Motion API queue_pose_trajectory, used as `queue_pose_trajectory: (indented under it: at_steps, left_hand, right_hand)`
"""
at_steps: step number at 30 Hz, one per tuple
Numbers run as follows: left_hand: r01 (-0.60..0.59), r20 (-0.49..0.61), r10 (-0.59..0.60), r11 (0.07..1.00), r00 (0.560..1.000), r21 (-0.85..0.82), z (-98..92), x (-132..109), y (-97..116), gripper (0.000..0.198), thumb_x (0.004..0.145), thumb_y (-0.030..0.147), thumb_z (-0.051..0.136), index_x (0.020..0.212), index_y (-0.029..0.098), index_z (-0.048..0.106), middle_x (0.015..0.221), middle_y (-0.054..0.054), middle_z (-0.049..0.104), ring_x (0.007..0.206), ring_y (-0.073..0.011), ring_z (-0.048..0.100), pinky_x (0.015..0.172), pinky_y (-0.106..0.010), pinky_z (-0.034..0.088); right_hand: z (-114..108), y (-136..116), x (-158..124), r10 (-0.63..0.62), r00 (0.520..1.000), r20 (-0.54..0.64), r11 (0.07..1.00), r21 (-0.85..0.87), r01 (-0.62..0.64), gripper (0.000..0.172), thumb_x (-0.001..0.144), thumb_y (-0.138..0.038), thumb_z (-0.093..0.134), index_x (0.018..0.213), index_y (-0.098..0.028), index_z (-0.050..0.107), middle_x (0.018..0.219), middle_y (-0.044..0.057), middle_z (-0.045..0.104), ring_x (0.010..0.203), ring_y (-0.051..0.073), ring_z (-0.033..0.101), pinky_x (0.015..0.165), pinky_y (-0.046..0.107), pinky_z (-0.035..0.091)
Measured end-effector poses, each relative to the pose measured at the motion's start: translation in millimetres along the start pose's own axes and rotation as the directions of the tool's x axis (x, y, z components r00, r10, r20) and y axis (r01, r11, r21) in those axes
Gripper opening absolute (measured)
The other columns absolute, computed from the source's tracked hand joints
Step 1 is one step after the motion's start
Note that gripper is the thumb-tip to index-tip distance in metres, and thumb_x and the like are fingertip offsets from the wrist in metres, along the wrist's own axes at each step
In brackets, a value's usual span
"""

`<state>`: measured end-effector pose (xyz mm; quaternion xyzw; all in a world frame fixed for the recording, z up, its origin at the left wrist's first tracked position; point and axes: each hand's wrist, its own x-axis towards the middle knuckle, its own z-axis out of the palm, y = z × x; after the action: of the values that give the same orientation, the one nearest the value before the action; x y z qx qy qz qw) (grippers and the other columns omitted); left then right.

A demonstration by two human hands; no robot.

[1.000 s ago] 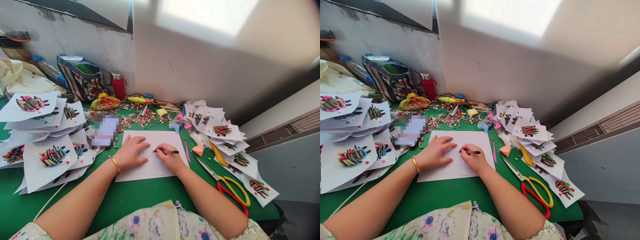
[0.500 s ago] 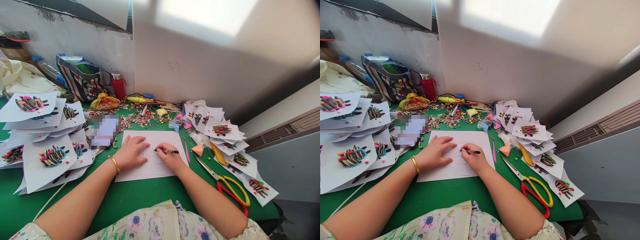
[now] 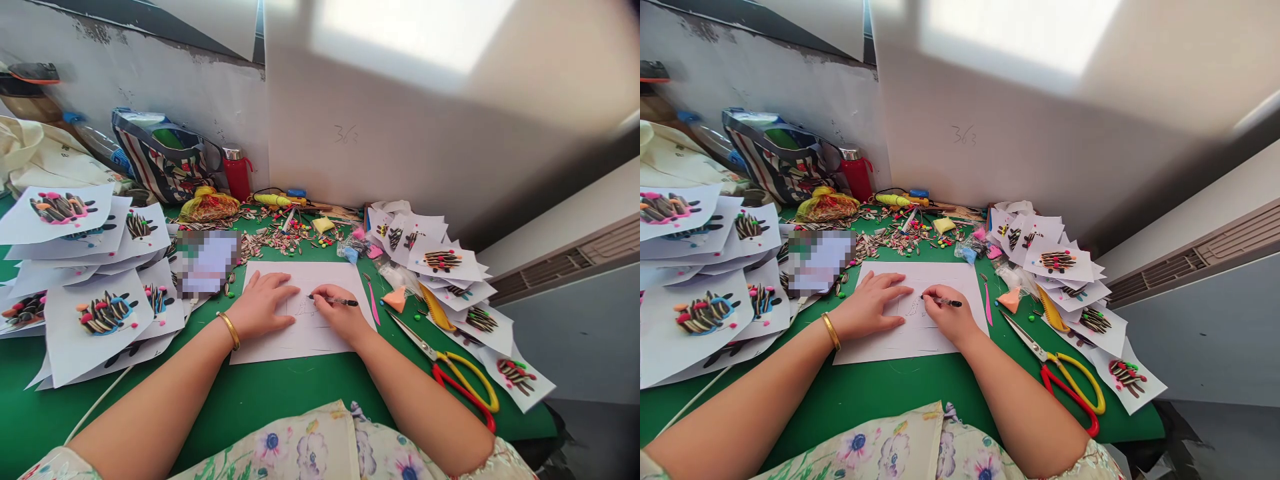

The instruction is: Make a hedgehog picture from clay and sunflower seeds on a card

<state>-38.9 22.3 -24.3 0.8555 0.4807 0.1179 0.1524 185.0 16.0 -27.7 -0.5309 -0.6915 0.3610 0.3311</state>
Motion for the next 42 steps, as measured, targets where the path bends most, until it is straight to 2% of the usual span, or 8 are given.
queue_pose_trajectory:
  at_steps: [4,13,21,27,37,42]
  left_hand:
    - [0.003,0.010,-0.003,1.000,1.000,-0.002,-0.4,0.1,0.2,0.061,0.073,0.048,0.070,0.131,0.033,0.057,0.146,-0.009,0.044,0.137,-0.0326,0.036,0.115,-0.062,0.009]
    - [0.005,0.001,-0.005,1.000,1.000,-0.016,-0.6,0.1,0.0,0.061,0.072,0.048,0.070,0.130,0.034,0.057,0.146,-0.008,0.045,0.137,-0.0332,0.037,0.116,-0.062,0.009]
    - [0.002,0.005,-0.002,1.000,1.000,-0.003,-1.0,0.1,0.6,0.061,0.073,0.048,0.070,0.131,0.033,0.057,0.146,-0.009,0.045,0.137,-0.0327,0.037,0.115,-0.062,0.010]
    - [0.009,0.003,-0.009,1.000,1.000,-0.009,-0.3,-0.1,-0.2,0.062,0.072,0.049,0.070,0.130,0.034,0.057,0.146,-0.009,0.044,0.136,-0.0336,0.037,0.115,-0.062,0.009]
    - [0.001,0.006,-0.001,1.000,1.000,0.018,0.6,0.0,-0.6,0.063,0.073,0.050,0.069,0.132,0.034,0.056,0.146,-0.010,0.044,0.137,-0.0321,0.036,0.115,-0.062,0.010]
    - [0.002,0.010,-0.002,1.000,1.000,0.019,0.2,0.3,-0.6,0.062,0.073,0.050,0.069,0.132,0.033,0.056,0.146,-0.010,0.044,0.137,-0.0326,0.036,0.115,-0.062,0.011]
  right_hand:
    - [0.3,-0.1,0.7,-0.014,1.000,-0.002,1.000,-0.025,0.014,0.019,0.085,-0.030,0.052,0.089,-0.023,0.070,0.088,0.001,0.071,0.084,0.018,0.063,0.074,0.029,0.047]
    - [0.2,2.8,1.2,0.024,0.999,-0.024,1.000,0.011,-0.024,0.018,0.084,-0.031,0.053,0.085,-0.023,0.069,0.080,0.001,0.070,0.075,0.018,0.061,0.069,0.028,0.046]
    - [-0.6,1.2,0.5,0.024,0.999,-0.022,1.000,0.002,-0.024,0.017,0.083,-0.029,0.053,0.083,-0.023,0.069,0.082,0.001,0.070,0.078,0.018,0.062,0.071,0.029,0.047]
    - [-2.9,6.4,1.3,0.044,0.997,-0.068,0.998,0.046,-0.041,0.019,0.083,-0.033,0.053,0.086,-0.022,0.068,0.080,0.001,0.069,0.073,0.017,0.061,0.069,0.029,0.047]
    - [-1.3,4.9,2.5,0.016,0.999,-0.030,1.000,-0.008,-0.016,0.020,0.085,-0.033,0.052,0.088,-0.024,0.070,0.084,0.000,0.070,0.078,0.018,0.062,0.072,0.029,0.046]
    - [-2.3,5.4,2.6,0.037,0.999,-0.033,0.999,-0.011,-0.038,0.019,0.084,-0.033,0.052,0.086,-0.023,0.069,0.081,0.000,0.069,0.076,0.018,0.061,0.069,0.029,0.045]
